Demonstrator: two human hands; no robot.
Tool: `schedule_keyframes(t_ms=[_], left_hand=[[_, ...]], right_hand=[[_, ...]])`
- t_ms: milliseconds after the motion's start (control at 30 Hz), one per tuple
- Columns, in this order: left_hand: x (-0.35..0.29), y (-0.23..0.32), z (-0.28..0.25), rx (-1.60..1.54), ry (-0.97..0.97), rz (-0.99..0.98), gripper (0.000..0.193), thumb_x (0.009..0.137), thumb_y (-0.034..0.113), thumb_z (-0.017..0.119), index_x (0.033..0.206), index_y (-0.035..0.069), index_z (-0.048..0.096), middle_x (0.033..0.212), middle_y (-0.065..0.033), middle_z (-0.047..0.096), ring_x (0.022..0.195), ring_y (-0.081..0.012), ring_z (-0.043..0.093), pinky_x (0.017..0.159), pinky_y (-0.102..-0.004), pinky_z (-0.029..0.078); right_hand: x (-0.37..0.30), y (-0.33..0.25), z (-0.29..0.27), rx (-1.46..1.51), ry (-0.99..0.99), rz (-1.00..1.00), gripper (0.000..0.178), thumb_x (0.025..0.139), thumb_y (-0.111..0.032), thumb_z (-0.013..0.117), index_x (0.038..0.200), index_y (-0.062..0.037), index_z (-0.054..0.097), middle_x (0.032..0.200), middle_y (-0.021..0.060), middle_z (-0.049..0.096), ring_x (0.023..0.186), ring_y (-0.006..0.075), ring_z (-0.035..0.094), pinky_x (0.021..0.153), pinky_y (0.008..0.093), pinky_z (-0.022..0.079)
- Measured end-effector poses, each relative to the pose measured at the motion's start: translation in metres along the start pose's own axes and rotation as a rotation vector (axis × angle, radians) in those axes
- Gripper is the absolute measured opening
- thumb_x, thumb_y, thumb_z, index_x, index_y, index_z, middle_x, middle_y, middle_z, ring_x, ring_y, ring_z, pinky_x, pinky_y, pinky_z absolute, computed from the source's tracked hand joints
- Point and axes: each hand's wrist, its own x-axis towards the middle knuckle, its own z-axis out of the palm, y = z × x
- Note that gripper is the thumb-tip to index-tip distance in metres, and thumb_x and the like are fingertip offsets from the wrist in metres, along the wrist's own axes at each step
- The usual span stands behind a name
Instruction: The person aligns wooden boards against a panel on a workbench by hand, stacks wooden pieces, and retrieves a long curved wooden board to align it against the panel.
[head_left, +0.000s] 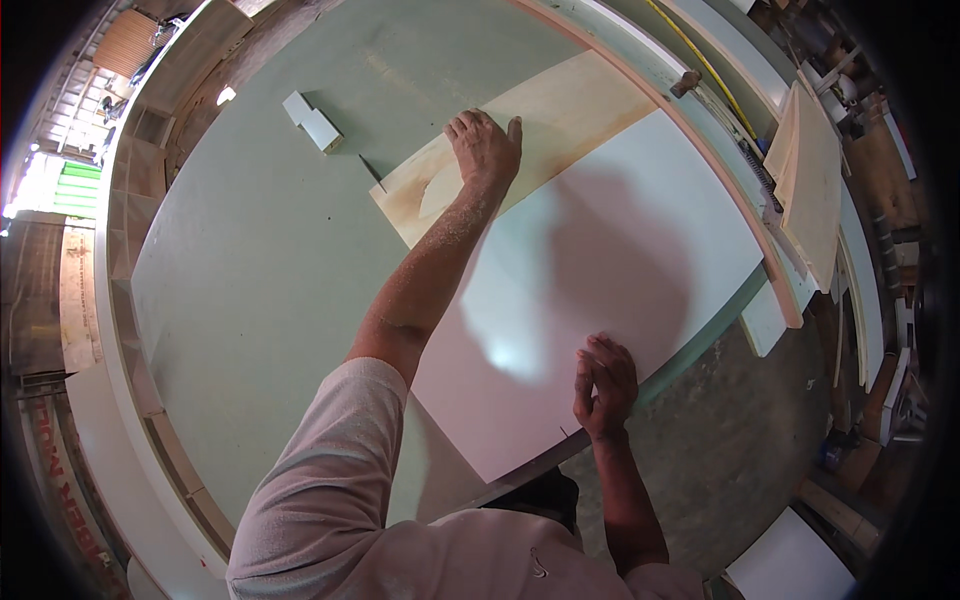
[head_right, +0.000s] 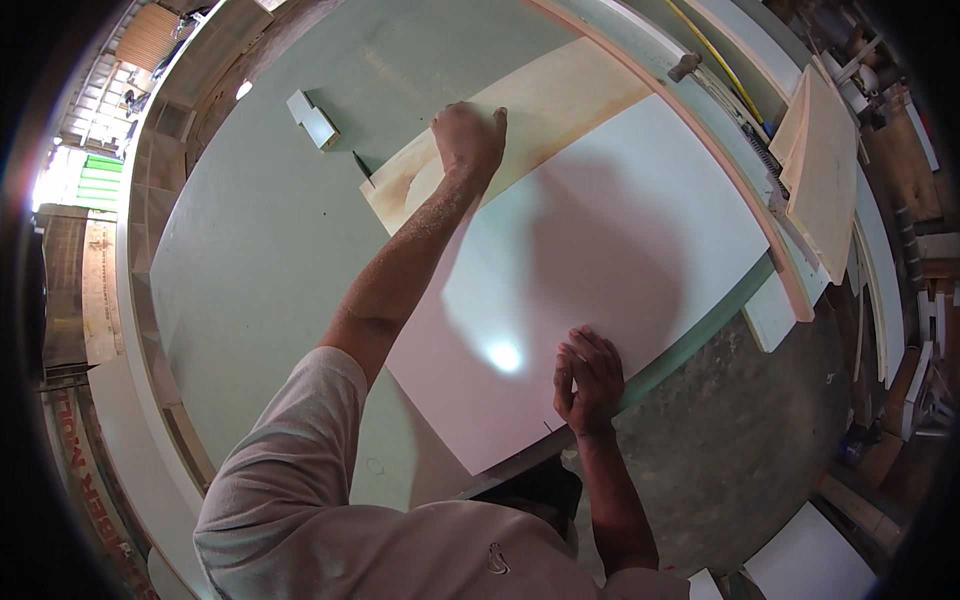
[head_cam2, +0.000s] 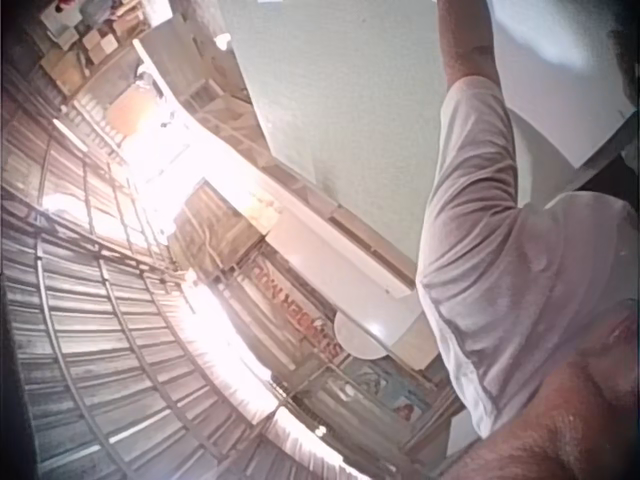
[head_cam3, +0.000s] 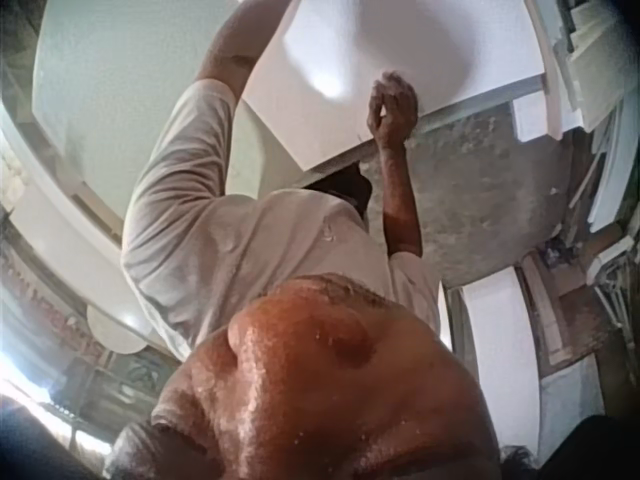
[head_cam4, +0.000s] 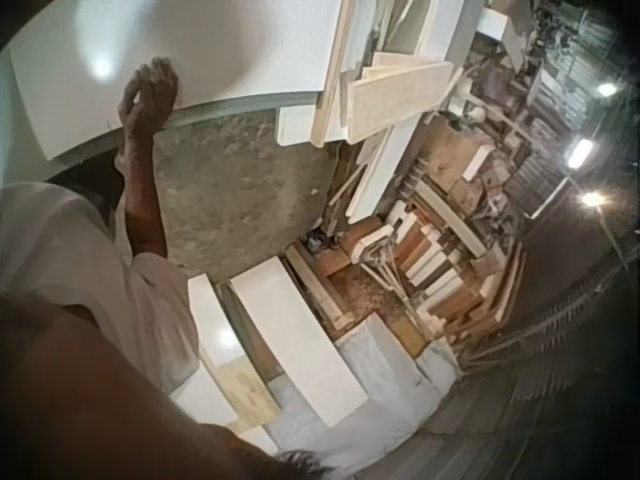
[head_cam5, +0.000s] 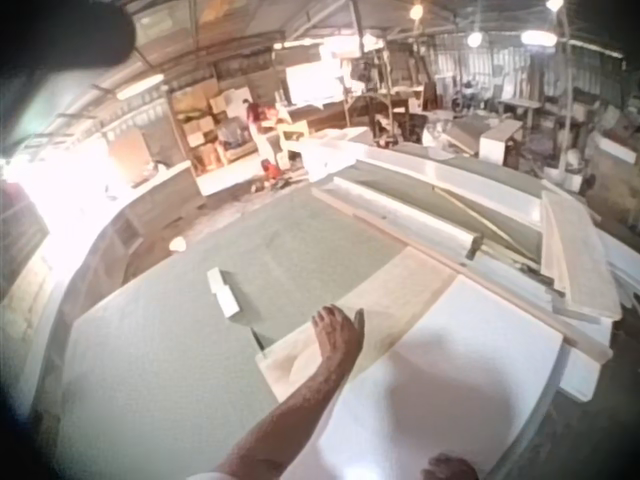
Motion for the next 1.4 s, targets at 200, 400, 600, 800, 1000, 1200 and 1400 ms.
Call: schedule_keyframes(t_ms=[200,400,600,800,1000,1200,1400], left_hand=[[0.015,-0.012,0.008,0.006,-0.01,0.008,0.07,0.097,0.053,0.056,0.12,-0.013,0.059,0.115,-0.0245,0.06,0.113,-0.0357,0.054,0.104,-0.0467,0.037],[0.032,-0.026,0.017,0.045,-0.016,0.041,0.073,0.098,0.055,0.055,0.122,-0.014,0.059,0.115,-0.0242,0.061,0.111,-0.0352,0.055,0.102,-0.0468,0.038],[0.053,-0.042,0.035,0.149,-0.018,0.047,0.077,0.098,0.06,0.048,0.121,-0.012,0.062,0.121,-0.0266,0.062,0.117,-0.0387,0.057,0.106,-0.0488,0.039],[0.072,-0.067,0.044,0.117,-0.126,0.074,0.081,0.105,0.062,0.034,0.12,-0.012,0.063,0.131,-0.034,0.06,0.124,-0.0462,0.055,0.105,-0.0591,0.04],[0.086,-0.072,0.041,0.184,-0.153,0.05,0.071,0.104,0.057,0.043,0.108,-0.01,0.066,0.116,-0.0341,0.065,0.113,-0.0461,0.06,0.099,-0.0574,0.044],[0.101,-0.086,0.048,0.216,-0.058,0.169,0.068,0.104,0.057,0.045,0.089,-0.005,0.068,0.089,-0.0275,0.071,0.091,-0.043,0.067,0.086,-0.0564,0.049],[0.106,-0.093,0.05,0.209,-0.047,0.184,0.07,0.105,0.057,0.042,0.09,-0.005,0.069,0.092,-0.0279,0.07,0.098,-0.0425,0.065,0.09,-0.0561,0.047]], right_hand=[[0.015,-0.007,0.007,-0.021,-0.035,0.017,0.019,0.097,-0.017,0.062,0.101,-0.004,0.075,0.118,0.0103,0.072,0.12,0.0294,0.066,0.106,0.0474,0.048],[0.033,-0.012,0.018,0.001,-0.023,0.024,0.014,0.095,-0.015,0.067,0.099,-0.0039,0.075,0.117,0.0101,0.072,0.119,0.0283,0.066,0.105,0.0465,0.049],[0.049,-0.013,0.03,0.024,0.016,0.034,0.01,0.093,-0.012,0.071,0.096,-0.0037,0.075,0.115,0.0091,0.072,0.116,0.0273,0.068,0.102,0.0448,0.052],[0.06,-0.012,0.042,0.088,0.055,0.026,0.011,0.09,-0.012,0.075,0.095,-0.0016,0.074,0.11,0.0101,0.074,0.113,0.0254,0.069,0.102,0.0427,0.053],[0.069,-0.01,0.052,0.112,0.098,0.025,0.011,0.09,-0.013,0.076,0.09,-0.0014,0.074,0.108,0.0097,0.074,0.111,0.0244,0.069,0.102,0.0411,0.054],[0.077,-0.011,0.061,0.11,0.128,0.023,0.014,0.089,-0.016,0.077,0.086,-0.003,0.073,0.105,0.0086,0.073,0.109,0.0232,0.07,0.1,0.041,0.054],[0.083,-0.012,0.065,0.124,0.135,0.031,0.014,0.089,-0.016,0.077,0.085,-0.0033,0.072,0.104,0.0084,0.073,0.108,0.0228,0.07,0.099,0.0414,0.055]])
